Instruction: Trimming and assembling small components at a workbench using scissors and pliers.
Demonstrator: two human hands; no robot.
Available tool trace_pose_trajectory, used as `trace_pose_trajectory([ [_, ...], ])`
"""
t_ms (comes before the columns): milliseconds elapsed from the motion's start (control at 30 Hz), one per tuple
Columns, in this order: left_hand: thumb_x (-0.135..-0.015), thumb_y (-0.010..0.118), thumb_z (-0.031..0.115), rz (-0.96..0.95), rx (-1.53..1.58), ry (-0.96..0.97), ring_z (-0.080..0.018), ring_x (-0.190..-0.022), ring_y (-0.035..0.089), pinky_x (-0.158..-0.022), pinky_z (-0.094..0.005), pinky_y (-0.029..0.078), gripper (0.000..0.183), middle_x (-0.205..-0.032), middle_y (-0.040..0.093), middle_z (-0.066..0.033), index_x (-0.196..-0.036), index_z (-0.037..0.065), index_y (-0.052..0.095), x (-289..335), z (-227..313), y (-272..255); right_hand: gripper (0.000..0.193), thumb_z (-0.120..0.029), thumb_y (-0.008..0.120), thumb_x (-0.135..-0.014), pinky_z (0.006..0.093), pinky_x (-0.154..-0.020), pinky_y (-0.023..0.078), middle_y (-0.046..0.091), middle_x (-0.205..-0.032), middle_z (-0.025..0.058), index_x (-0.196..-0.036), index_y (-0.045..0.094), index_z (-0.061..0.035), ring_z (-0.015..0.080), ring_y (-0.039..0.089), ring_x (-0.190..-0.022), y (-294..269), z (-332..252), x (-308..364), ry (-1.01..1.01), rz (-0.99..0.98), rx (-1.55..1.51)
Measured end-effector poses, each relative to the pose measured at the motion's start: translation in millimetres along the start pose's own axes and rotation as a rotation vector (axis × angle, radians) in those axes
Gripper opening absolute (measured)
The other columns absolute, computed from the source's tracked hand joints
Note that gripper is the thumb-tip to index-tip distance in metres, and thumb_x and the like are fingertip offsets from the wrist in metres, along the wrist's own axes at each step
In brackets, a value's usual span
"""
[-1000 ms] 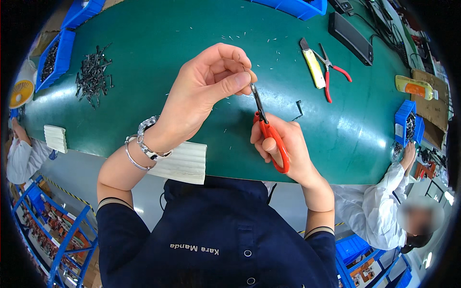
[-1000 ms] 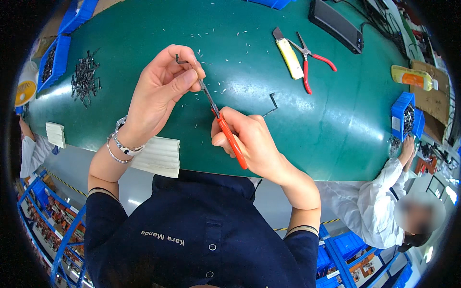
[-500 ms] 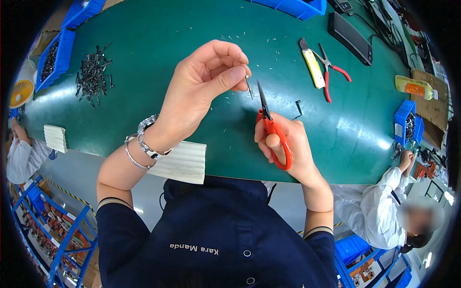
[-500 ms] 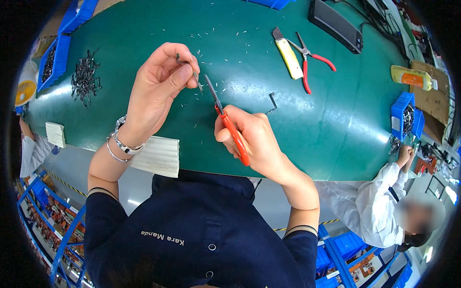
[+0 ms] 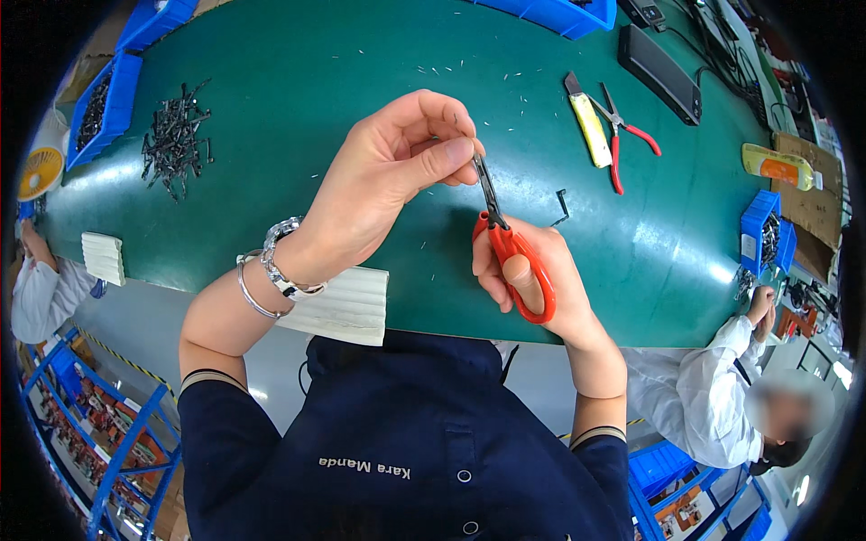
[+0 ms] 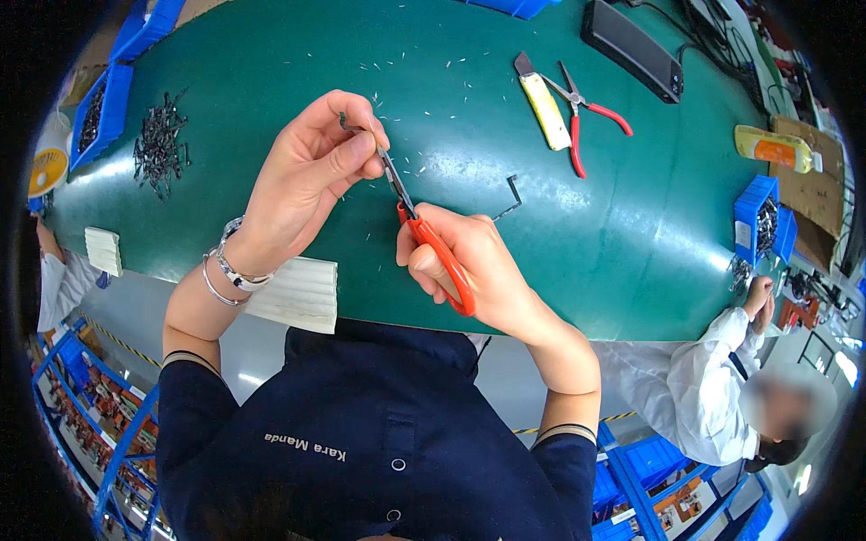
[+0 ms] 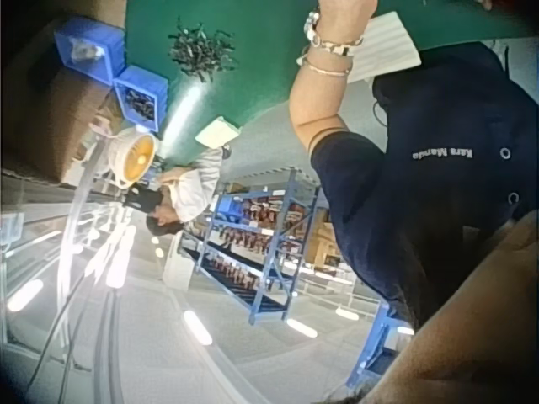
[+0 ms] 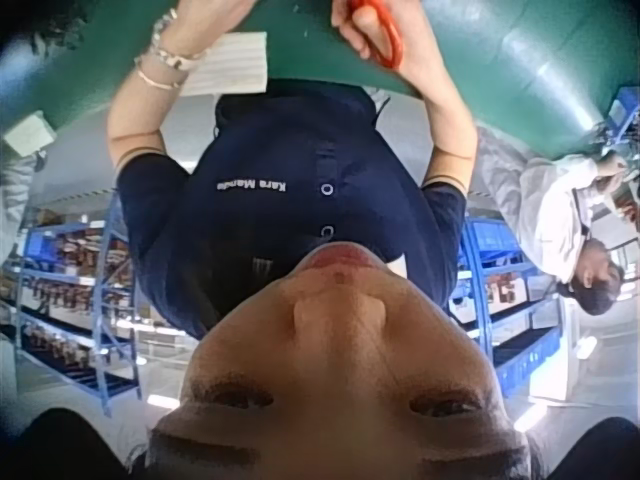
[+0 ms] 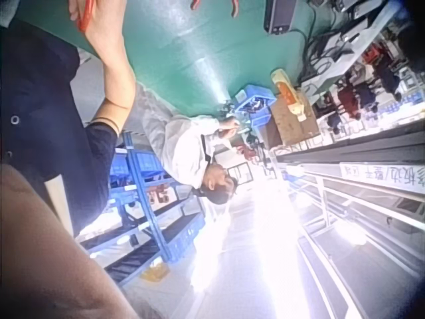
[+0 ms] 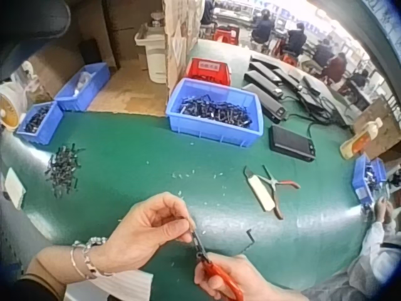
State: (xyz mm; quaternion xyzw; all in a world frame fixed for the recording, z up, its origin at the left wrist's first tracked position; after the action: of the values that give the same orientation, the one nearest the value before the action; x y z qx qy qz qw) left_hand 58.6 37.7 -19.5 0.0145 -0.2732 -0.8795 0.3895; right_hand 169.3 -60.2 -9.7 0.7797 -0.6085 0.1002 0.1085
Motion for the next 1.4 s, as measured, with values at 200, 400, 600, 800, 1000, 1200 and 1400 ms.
trace_pose_trajectory([
  [200,-0.096,0.059,0.011,0.013,0.000,-0.005,-0.0070,-0.084,0.058,-0.079,-0.0221,0.050,0.009,-0.099,0.059,-0.0034,-0.104,0.007,0.055,0.0,-0.2,-0.5,0.049,-0.051,0.058,-0.092,0.0237,-0.043,0.038,0.045,-0.053,-0.0006,-0.078,0.052,-0.0045,0.0088,0.047,-0.045,-2.2,1.1,0.5,0.028,0.017,0.066],
  [400,-0.096,0.059,0.010,0.014,-0.012,0.021,-0.0075,-0.084,0.058,-0.079,-0.0222,0.050,0.010,-0.099,0.060,-0.0039,-0.104,0.006,0.055,1.6,0.4,-1.2,0.047,-0.048,0.061,-0.091,0.0245,-0.043,0.037,0.043,-0.051,-0.0009,-0.078,0.052,-0.0041,0.0090,0.046,-0.044,-0.4,1.0,-2.4,-0.037,0.046,0.052],
  [600,-0.096,0.059,0.010,0.026,-0.027,0.029,-0.0079,-0.084,0.059,-0.079,-0.0223,0.050,0.010,-0.098,0.060,-0.0046,-0.105,0.006,0.055,1.5,0.6,-0.1,0.041,-0.042,0.064,-0.091,0.0252,-0.043,0.035,0.043,-0.050,-0.0005,-0.079,0.053,-0.0038,0.0091,0.046,-0.043,-3.6,1.4,0.0,-0.020,0.041,0.106],
  [800,-0.095,0.060,0.009,0.037,-0.086,0.069,-0.0089,-0.082,0.060,-0.077,-0.0229,0.051,0.011,-0.097,0.062,-0.0067,-0.104,0.005,0.056,1.9,1.8,1.0,0.037,-0.036,0.066,-0.090,0.0261,-0.043,0.035,0.044,-0.050,-0.0001,-0.079,0.053,-0.0038,0.0097,0.045,-0.043,-3.2,1.2,-0.8,-0.031,0.060,0.132],
  [1000,-0.094,0.062,0.008,0.043,-0.127,0.097,-0.0099,-0.080,0.062,-0.076,-0.0239,0.053,0.012,-0.096,0.063,-0.0076,-0.103,0.004,0.057,0.1,2.1,1.8,0.030,-0.028,0.067,-0.090,0.0267,-0.044,0.037,0.046,-0.051,0.0011,-0.080,0.053,-0.0030,0.0108,0.047,-0.044,-6.6,-0.8,0.1,-0.014,0.063,0.172],
  [1200,-0.093,0.062,0.008,0.032,-0.151,0.100,-0.0101,-0.080,0.062,-0.076,-0.0241,0.053,0.010,-0.096,0.064,-0.0067,-0.101,0.004,0.058,-1.1,5.7,0.3,0.022,-0.020,0.064,-0.088,0.0246,-0.045,0.037,0.048,-0.053,0.0011,-0.082,0.055,-0.0011,0.0088,0.047,-0.046,-14.3,-4.4,1.0,0.030,0.138,0.095],
  [1400,-0.093,0.062,0.008,0.014,-0.249,0.089,-0.0105,-0.084,0.061,-0.079,-0.0256,0.051,0.011,-0.093,0.063,-0.0030,-0.103,0.003,0.059,3.7,19.2,-8.2,0.061,-0.061,0.044,-0.095,0.0209,-0.045,0.032,0.048,-0.060,0.0004,-0.089,0.057,-0.0010,0.0064,0.043,-0.048,-54.6,-1.5,9.7,-0.168,0.387,-0.026],
])
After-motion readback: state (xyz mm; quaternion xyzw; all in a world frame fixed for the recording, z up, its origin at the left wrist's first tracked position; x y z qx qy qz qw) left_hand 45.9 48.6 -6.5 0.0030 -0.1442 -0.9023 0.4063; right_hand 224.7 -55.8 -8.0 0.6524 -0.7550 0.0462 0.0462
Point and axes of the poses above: each hand's wrist, its own x-axis away from the middle knuckle, its own y-axis out of the palm, z = x × y, the point moved 7 cm from there along -x, towards the middle knuckle
